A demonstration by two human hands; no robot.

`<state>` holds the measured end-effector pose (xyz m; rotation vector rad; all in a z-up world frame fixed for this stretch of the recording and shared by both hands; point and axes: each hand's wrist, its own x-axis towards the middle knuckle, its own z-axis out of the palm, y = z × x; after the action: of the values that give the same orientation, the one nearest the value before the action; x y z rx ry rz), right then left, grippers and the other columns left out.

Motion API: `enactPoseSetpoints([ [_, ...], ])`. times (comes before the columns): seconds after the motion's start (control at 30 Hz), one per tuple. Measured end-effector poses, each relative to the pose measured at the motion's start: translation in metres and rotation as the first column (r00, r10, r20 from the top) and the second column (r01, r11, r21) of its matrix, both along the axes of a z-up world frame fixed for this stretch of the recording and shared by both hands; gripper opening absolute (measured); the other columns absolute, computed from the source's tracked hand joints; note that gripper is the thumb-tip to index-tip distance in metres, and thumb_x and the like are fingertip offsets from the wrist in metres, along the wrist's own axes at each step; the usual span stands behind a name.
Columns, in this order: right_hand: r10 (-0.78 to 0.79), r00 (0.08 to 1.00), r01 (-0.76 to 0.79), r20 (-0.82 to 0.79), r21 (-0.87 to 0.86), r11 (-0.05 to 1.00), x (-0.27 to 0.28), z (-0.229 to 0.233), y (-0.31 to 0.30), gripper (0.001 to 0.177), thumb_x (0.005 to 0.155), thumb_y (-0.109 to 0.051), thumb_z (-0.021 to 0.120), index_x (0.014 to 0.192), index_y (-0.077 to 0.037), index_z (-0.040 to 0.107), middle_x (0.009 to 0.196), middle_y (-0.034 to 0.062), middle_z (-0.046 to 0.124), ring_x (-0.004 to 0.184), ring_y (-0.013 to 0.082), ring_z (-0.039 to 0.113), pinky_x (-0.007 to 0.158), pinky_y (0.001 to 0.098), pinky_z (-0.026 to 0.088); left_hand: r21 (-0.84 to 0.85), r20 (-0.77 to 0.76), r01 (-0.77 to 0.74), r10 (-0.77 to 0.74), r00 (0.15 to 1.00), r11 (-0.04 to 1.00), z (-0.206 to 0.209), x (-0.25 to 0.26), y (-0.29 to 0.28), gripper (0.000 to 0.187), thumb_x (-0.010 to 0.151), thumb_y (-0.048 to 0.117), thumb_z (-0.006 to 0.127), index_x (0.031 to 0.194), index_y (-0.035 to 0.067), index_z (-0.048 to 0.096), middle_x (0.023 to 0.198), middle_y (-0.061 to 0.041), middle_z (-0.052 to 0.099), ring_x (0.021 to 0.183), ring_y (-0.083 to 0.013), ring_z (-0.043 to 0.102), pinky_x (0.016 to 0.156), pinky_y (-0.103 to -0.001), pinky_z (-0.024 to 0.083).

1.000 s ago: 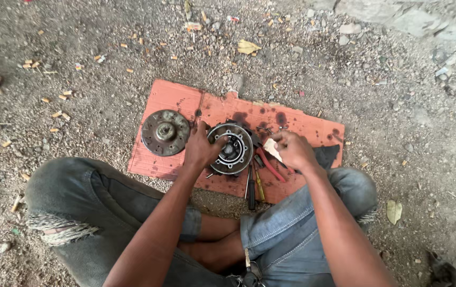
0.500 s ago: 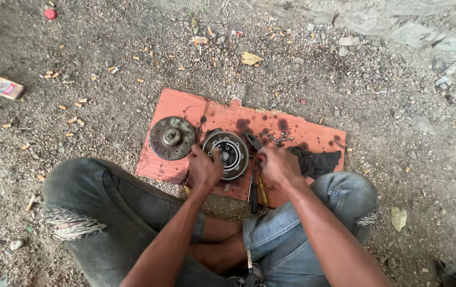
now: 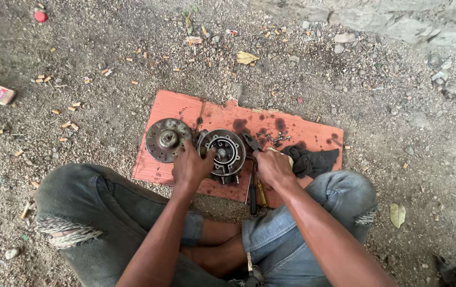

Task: The person manipulates a mechanical housing by hand and using a tool, cleaning the interior and fitting small metallic pieces into the central assembly.

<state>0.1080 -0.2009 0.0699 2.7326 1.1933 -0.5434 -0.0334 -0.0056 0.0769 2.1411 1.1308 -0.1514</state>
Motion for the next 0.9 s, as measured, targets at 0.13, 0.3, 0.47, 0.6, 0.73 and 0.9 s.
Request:
enactPoseSetpoints([
  [0.13, -0.135, 0.983, 0.135, -0.122, -0.006, 0.991, -0.002, 0.010, 0.003, 0.043, 0.081, -0.001, 0.067, 0.123, -0.009, 0.068, 0.082, 0.0158, 0.074, 0.075, 0.0282, 0.075, 0.071, 0.0445, 0.065, 0.069, 0.023, 0.135, -0.137, 0.990, 0.988, 0.004, 0.005, 0.014, 0.093, 0.087, 0.054, 0.072, 0.146, -0.004, 0.031, 0.140, -0.039, 0.041, 0.126, -0.0538, 0.048, 0.103, -0.058, 0.043],
  [0.3, -0.340, 0.843, 0.506, -0.417, 0.401, 0.763, 0.014, 0.002, -0.002, 0.021, 0.074, -0.006, 0.075, 0.095, -0.006, 0.075, 0.084, 0.0098, 0.076, 0.074, 0.0208, 0.072, 0.071, 0.0413, 0.061, 0.090, 0.023, 0.313, -0.316, 0.949, 0.946, 0.020, 0.008, 0.027, 0.081, 0.085, 0.051, 0.071, 0.139, -0.002, 0.044, 0.135, -0.033, 0.052, 0.126, -0.0492, 0.053, 0.106, -0.057, 0.045],
  [0.47, -0.126, 0.371, 0.925, -0.920, 0.353, 0.144, 0.060, -0.032, -0.014, 0.020, 0.075, 0.000, 0.054, 0.091, 0.002, 0.065, 0.078, 0.0112, 0.066, 0.069, 0.0240, 0.069, 0.066, 0.0431, 0.066, 0.077, -0.047, 0.495, -0.493, 0.869, 0.866, 0.045, 0.004, 0.032, 0.077, 0.082, 0.053, 0.074, 0.139, 0.008, 0.047, 0.141, -0.028, 0.047, 0.130, -0.0514, 0.046, 0.104, -0.059, 0.043],
  [0.6, 0.078, 0.181, 0.975, -0.980, 0.189, 0.118, 0.090, -0.042, -0.015, 0.023, 0.087, -0.015, 0.051, 0.095, -0.002, 0.068, 0.076, 0.0055, 0.060, 0.064, 0.0174, 0.059, 0.059, 0.0384, 0.052, 0.100, -0.004, 0.522, -0.524, 0.852, 0.847, 0.059, 0.003, 0.035, 0.066, 0.083, 0.048, 0.073, 0.134, 0.010, 0.055, 0.131, -0.023, 0.057, 0.121, -0.0450, 0.058, 0.098, -0.056, 0.049],
  [0.73, -0.334, 0.731, 0.642, -0.595, 0.434, 0.632, 0.091, -0.029, 0.016, 0.021, 0.084, -0.017, 0.070, 0.100, -0.006, 0.076, 0.090, 0.0097, 0.067, 0.075, 0.0188, 0.063, 0.076, 0.0440, 0.052, 0.044, 0.150, 0.420, -0.422, 0.894, 0.906, 0.059, 0.008, 0.043, 0.045, 0.086, 0.041, 0.072, 0.115, 0.007, 0.067, 0.116, -0.016, 0.068, 0.099, -0.0348, 0.072, 0.089, -0.050, 0.057],
  [0.9, -0.116, 0.991, 0.127, -0.071, 0.169, 0.977, 0.078, -0.009, 0.049, 0.020, 0.085, -0.002, 0.064, 0.100, -0.007, 0.077, 0.098, 0.0195, 0.077, 0.081, 0.0300, 0.074, 0.097, 0.0502, 0.054, 0.150, 0.271, 0.335, -0.364, 0.891, 0.930, 0.045, 0.015, 0.048, 0.035, 0.086, 0.033, 0.076, 0.100, 0.002, 0.071, 0.103, -0.018, 0.071, 0.089, -0.0362, 0.072, 0.083, -0.051, 0.056],
])
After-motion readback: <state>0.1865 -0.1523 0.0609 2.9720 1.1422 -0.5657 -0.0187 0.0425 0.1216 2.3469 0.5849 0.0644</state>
